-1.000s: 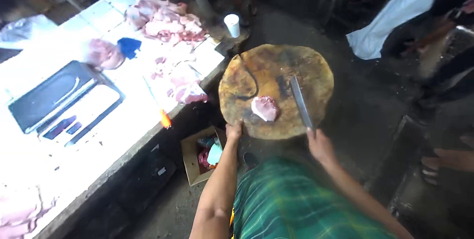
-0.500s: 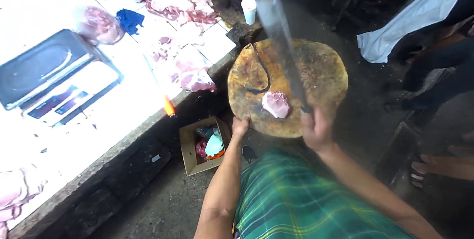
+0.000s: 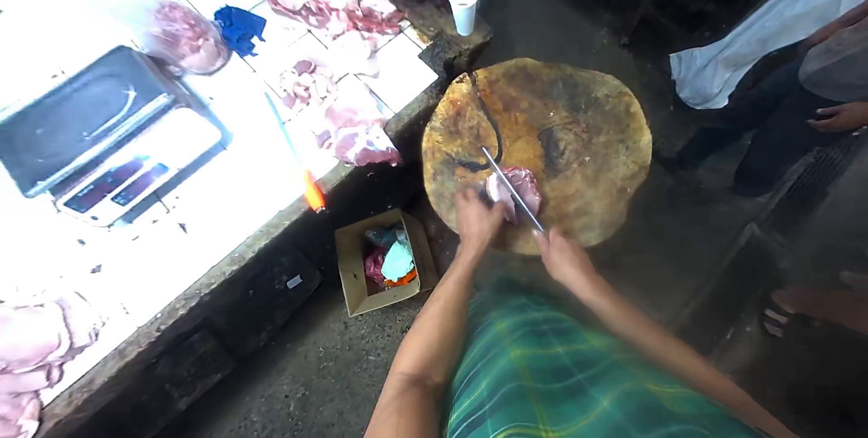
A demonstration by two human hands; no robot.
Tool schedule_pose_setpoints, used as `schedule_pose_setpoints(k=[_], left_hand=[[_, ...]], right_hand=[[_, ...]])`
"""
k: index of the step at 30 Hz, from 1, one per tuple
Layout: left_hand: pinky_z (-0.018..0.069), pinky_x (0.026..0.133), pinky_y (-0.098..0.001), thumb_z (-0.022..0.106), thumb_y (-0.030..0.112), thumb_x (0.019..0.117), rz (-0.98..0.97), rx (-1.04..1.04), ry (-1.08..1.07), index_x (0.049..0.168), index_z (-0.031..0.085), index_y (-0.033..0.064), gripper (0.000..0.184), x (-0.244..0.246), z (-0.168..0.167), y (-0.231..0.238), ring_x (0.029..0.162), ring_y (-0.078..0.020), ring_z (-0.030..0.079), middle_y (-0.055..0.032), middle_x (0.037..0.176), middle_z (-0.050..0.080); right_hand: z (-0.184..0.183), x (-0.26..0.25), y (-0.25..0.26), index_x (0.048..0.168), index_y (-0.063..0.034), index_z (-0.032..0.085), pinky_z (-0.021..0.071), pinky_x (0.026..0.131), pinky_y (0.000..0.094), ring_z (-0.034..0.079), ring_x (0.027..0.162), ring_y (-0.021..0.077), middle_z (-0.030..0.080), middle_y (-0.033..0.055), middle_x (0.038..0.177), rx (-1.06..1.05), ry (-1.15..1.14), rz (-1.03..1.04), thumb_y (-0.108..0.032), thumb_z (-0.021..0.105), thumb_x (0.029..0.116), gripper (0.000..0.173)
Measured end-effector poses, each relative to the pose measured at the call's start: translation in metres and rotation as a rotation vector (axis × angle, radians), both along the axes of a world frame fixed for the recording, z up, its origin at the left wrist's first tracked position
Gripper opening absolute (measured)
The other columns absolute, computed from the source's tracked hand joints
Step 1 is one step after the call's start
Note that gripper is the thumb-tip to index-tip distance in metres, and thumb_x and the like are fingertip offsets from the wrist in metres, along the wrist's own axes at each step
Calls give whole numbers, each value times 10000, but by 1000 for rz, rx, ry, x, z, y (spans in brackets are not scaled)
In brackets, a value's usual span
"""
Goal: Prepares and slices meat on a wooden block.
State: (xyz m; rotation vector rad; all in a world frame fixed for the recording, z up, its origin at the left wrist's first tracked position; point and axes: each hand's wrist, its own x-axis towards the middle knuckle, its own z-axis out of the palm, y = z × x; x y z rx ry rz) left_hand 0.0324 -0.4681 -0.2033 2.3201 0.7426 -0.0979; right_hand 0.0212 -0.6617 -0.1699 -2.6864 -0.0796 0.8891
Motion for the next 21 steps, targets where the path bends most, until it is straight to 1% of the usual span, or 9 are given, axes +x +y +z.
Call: schedule_pose_setpoints(k=[2,4,6,7,9,11,15,18,21], left_hand=[[584,880,-589,760,518,812,-81,50,99,1436,538,59,806,24,-7,-13,1129,-398,655,-247,1408,537],[562,913,-606,787,485,818,-108,66,174,1420,529,12,808,40,-10,-16,1174,-421,630,-258,1388,551],[568,881,-622,734,411,877,-102,8,218,1246,618,-10,572,48,-6,-3,1088,-415,677,-249,1218,650],[567,835,-634,711,383,900,-87,-86,220,1130,672,-8,456,48,-4,11,1001,-405,701,-240,1084,698],[582,780,-546,655,311,957,-80,-419,197,1166,684,17,362,44,-9,47,863,-310,701,-183,969,714],[559,701,-399,559,246,993,-23,-769,143,1128,665,32,274,31,-13,77,753,-180,643,-89,885,675],[564,646,-369,419,258,1018,100,-1081,167,1081,635,84,285,0,-2,105,721,-175,663,-74,861,693],[540,541,-283,365,257,1043,-111,-1011,234,1147,637,77,343,0,9,102,630,-142,651,-83,841,707],[577,794,-417,588,280,1035,-308,-579,307,1329,604,45,377,14,8,94,865,-212,677,-139,1050,706]], right_hand=[[-1,6,1,1222,-46,581,558,882,556,705,1030,352,701,191,1033,46,29,-14,-584,311,1082,617],[2,15,1,1204,-42,582,564,841,530,707,952,329,688,186,1006,97,92,-31,-591,304,1082,627],[4,27,0,1191,-38,570,571,633,423,651,661,246,627,137,845,236,225,-122,-595,290,1085,632],[6,30,-2,1213,-43,566,552,545,369,588,554,200,584,101,781,347,313,-218,-605,291,1083,640],[10,33,-7,1221,-69,582,520,469,319,525,473,153,556,59,711,479,397,-359,-639,311,1065,651],[13,28,-14,1179,-84,578,516,464,326,525,465,157,555,62,704,481,362,-351,-647,328,1059,628],[3,-6,-38,1140,-89,587,528,490,363,559,506,176,559,60,706,498,302,-280,-621,363,1065,582],[-14,-27,-54,1153,-85,624,537,528,369,583,549,176,598,58,745,474,282,-285,-630,395,1052,599],[-33,-40,-65,1145,-64,643,567,646,467,639,658,238,640,106,815,395,218,-262,-633,486,1019,603]])
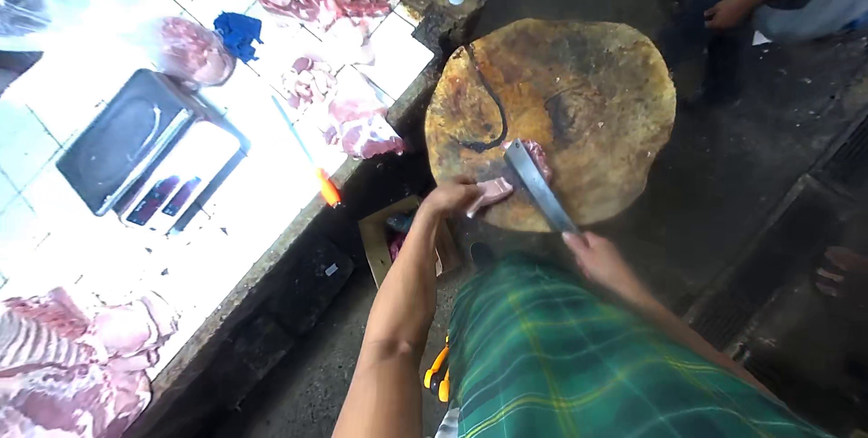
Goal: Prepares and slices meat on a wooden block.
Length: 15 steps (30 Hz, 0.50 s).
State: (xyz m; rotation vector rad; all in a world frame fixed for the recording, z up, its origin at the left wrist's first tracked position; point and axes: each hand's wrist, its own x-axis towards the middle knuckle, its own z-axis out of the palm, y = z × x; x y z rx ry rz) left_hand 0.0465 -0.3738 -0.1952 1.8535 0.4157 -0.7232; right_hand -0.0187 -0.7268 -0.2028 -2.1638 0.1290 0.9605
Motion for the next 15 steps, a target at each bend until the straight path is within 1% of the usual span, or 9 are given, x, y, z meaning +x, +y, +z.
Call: schedule_pose_setpoints(k=[2,3,5,6,7,10,12,14,15], left_hand=[[566,923,-542,726,397,953,-91,251,-53,1377,600,70,550,2,-8,-1,1029,-303,697,-183,1184,701],[548,967,-589,782,427,901,-136,357,-93,1404,595,102,627,0,-12,-2,1102,-335,686,-187,1243,688],[522,994,-644,837,363,838,-236,547,-215,1409,593,115,669,-7,-24,-6,1182,-396,645,-207,1326,636],[529,978,-638,807,291,851,-269,609,-283,1381,617,108,592,-12,-32,-6,1174,-406,644,-213,1327,627],[533,970,-626,777,244,874,-281,632,-345,1350,642,109,513,-14,-38,-5,1159,-399,652,-206,1307,639],[537,976,-600,683,187,922,-370,662,-468,1324,697,198,402,-5,-41,11,1145,-331,680,-124,1263,698],[477,998,-642,679,277,916,-477,744,-420,1335,695,244,421,1,-35,27,1220,-352,632,-121,1293,691],[434,1032,-662,712,396,901,-515,743,-362,1347,680,227,478,4,-29,46,1291,-384,563,-139,1349,648],[434,1061,-645,741,416,879,-489,698,-379,1345,682,214,512,3,-29,54,1310,-377,550,-130,1362,642]], right_hand=[[3,-1,0,1252,-44,605,568,742,525,670,767,293,667,167,944,-21,15,56,-545,582,1009,558],[4,0,1,1314,-44,560,588,732,507,685,757,285,671,170,965,-22,37,82,-512,590,1017,554],[5,-1,5,1392,-60,478,619,657,426,698,675,234,674,147,933,-14,91,90,-494,568,1039,566],[6,-1,6,1396,-66,469,610,641,420,686,656,233,668,143,915,-23,104,84,-511,552,1042,575],[8,-3,8,1380,-63,484,594,646,446,670,659,255,657,155,901,-30,96,67,-535,539,1040,584],[14,-18,11,1221,-68,588,571,694,504,661,709,285,641,142,842,-36,0,10,-637,428,1038,618],[13,-36,16,1191,-79,621,549,788,551,671,822,306,654,144,879,-39,-48,-16,-657,349,1046,654],[11,-55,29,1213,-65,623,527,862,584,677,947,342,673,182,971,-86,-55,-33,-648,302,1058,684],[10,-65,38,1224,-52,616,518,887,594,673,997,358,676,200,1012,-121,-48,-41,-643,289,1062,695]])
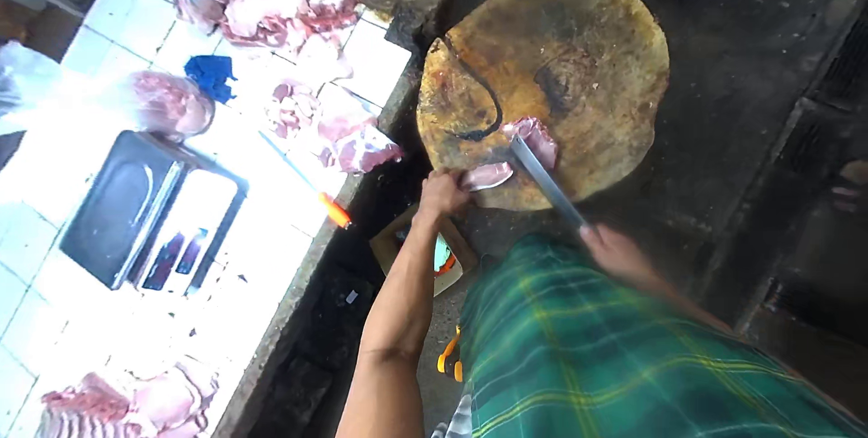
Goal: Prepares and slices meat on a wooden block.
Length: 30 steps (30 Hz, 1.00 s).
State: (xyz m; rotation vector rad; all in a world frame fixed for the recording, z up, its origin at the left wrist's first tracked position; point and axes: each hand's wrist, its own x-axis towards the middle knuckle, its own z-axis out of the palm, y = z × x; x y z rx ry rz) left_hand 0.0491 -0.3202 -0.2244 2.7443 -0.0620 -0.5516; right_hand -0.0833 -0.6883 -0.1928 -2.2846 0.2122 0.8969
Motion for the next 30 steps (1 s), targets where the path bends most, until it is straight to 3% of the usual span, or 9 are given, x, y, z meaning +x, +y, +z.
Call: schedule_pose_setpoints(k=[5,8,10,12,15,19,24,26,30], left_hand=[[449,1142,-499,689,433,950,-55,-314,-211,1393,626,138,536,-4,-22,15,1362,-271,539,-93,1432,602],[484,1086,-476,653,328,996,-208,-333,-321,1249,713,96,349,-5,-40,12,1249,-298,608,-105,1266,698],[495,1073,-470,674,319,982,-224,-334,-300,1206,731,85,329,-7,-39,15,1231,-291,621,-102,1239,708],[498,1066,-459,699,354,950,-185,-359,-295,1205,732,102,360,-10,-38,18,1232,-266,615,-83,1254,702],[480,1114,-457,676,358,964,-142,-410,-340,1345,658,117,450,-18,-41,18,1318,-259,574,-104,1374,633],[497,1090,-441,645,295,1012,-266,-445,-524,1251,720,84,327,-19,-55,17,1265,-287,610,-143,1331,657],[526,1033,-387,667,228,1005,-288,-447,-607,1165,764,97,228,-22,-68,18,1168,-254,654,-101,1208,716],[525,1029,-371,670,220,1003,-285,-457,-607,1160,767,98,221,-21,-68,18,1165,-245,653,-95,1207,717],[532,1018,-361,694,215,990,-265,-476,-617,1136,778,101,203,-20,-69,17,1155,-234,659,-90,1191,724]], right_hand=[[9,-28,52,1171,-58,621,552,804,565,683,856,326,663,164,887,-69,-12,-187,-622,293,1070,660],[19,-41,75,1151,-66,625,546,794,565,683,847,330,660,156,861,-138,-7,-227,-627,286,1069,661],[18,-50,90,1145,-61,615,542,789,564,690,866,345,663,163,856,-198,-18,-231,-626,270,1070,666],[10,-55,99,1154,-68,606,546,790,562,696,877,344,671,159,863,-226,-6,-253,-635,262,1066,669],[10,-58,101,1137,-69,606,542,772,555,691,856,338,663,155,849,-223,-29,-261,-620,266,1073,651],[16,-64,114,1146,-54,618,548,699,535,685,754,318,650,134,771,-183,-173,-223,-567,296,1084,608],[12,-55,140,1112,-74,613,557,676,506,678,722,288,636,104,741,-135,-192,-214,-582,314,1080,591],[18,-55,148,1078,-71,616,547,623,479,655,663,261,610,83,698,-133,-294,-224,-576,322,1081,584],[41,-49,161,1115,-9,632,506,464,354,563,503,138,561,31,608,-45,-806,-258,-542,347,1091,605]])
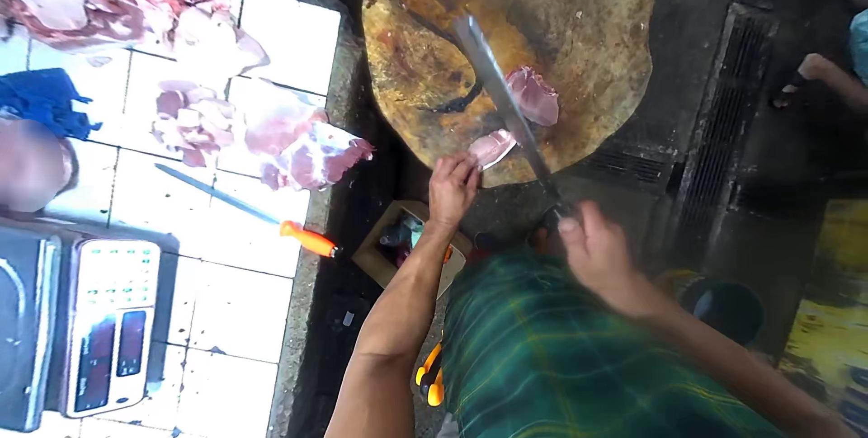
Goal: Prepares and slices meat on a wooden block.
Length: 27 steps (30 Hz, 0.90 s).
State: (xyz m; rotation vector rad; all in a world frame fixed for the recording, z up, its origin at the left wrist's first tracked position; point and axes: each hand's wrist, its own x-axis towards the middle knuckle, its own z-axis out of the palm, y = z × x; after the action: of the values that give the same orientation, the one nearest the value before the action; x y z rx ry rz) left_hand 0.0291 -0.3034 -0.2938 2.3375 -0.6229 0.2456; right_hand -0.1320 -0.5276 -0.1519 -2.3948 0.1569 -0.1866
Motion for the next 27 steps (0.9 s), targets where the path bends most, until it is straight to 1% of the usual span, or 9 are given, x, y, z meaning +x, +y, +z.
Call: schedule_pose_setpoints(k=[2,4,5,7,10,14,19,24,27], left_hand=[[538,1004,-366,702,200,979,2,-8,-14,1087,783,91,173,0,0,-1,1138,-244,667,-98,1167,730],[539,998,-365,700,194,978,7,-8,-9,1084,786,90,172,1,1,-1,1130,-246,667,-98,1157,731],[537,1004,-360,696,201,984,5,-4,2,1103,785,94,184,0,1,0,1138,-240,663,-95,1169,729],[537,1005,-358,687,212,992,-6,3,8,1124,783,91,203,0,0,1,1140,-235,661,-99,1179,723],[533,1018,-366,683,233,995,-5,16,16,1138,778,88,225,3,0,5,1154,-239,663,-101,1197,724],[526,1071,-413,738,311,951,50,-97,141,1332,663,46,470,-6,6,13,1249,-251,633,-144,1325,667],[555,993,-372,679,139,957,1,-105,40,1035,766,50,147,-8,0,15,1118,-235,678,-112,1140,731],[555,968,-339,704,121,936,33,-108,13,990,780,54,115,-7,-2,14,1082,-223,681,-105,1097,735],[555,961,-337,711,117,930,33,-124,8,968,780,53,101,-7,-4,12,1072,-226,678,-111,1082,733]], right_hand=[[5,8,6,1124,18,628,502,445,326,551,486,109,566,31,603,26,-159,1,-549,339,1089,637],[-9,11,9,1144,16,628,526,458,344,575,495,125,593,40,622,12,-88,-9,-547,350,1084,632],[-22,8,9,1161,3,633,544,483,393,606,515,176,615,61,638,-13,75,-20,-536,373,1078,604],[-33,14,5,1172,-59,603,574,662,537,694,719,322,659,133,766,-47,598,-29,-589,336,1076,600],[-22,27,-4,1111,-70,617,552,739,572,692,829,351,657,160,833,-29,848,-80,-649,277,1059,674],[-12,13,-11,1055,-76,604,535,676,521,657,728,300,605,115,744,-4,710,-126,-601,293,1079,611],[-23,5,5,1038,-69,615,542,623,496,645,653,270,596,88,686,14,577,-69,-569,343,1082,571],[-10,2,16,1080,-34,629,529,486,369,593,524,143,578,21,626,63,138,-25,-540,349,1089,578],[-16,5,21,1127,3,611,538,459,342,588,509,110,599,23,634,109,-45,10,-572,317,1086,647]])
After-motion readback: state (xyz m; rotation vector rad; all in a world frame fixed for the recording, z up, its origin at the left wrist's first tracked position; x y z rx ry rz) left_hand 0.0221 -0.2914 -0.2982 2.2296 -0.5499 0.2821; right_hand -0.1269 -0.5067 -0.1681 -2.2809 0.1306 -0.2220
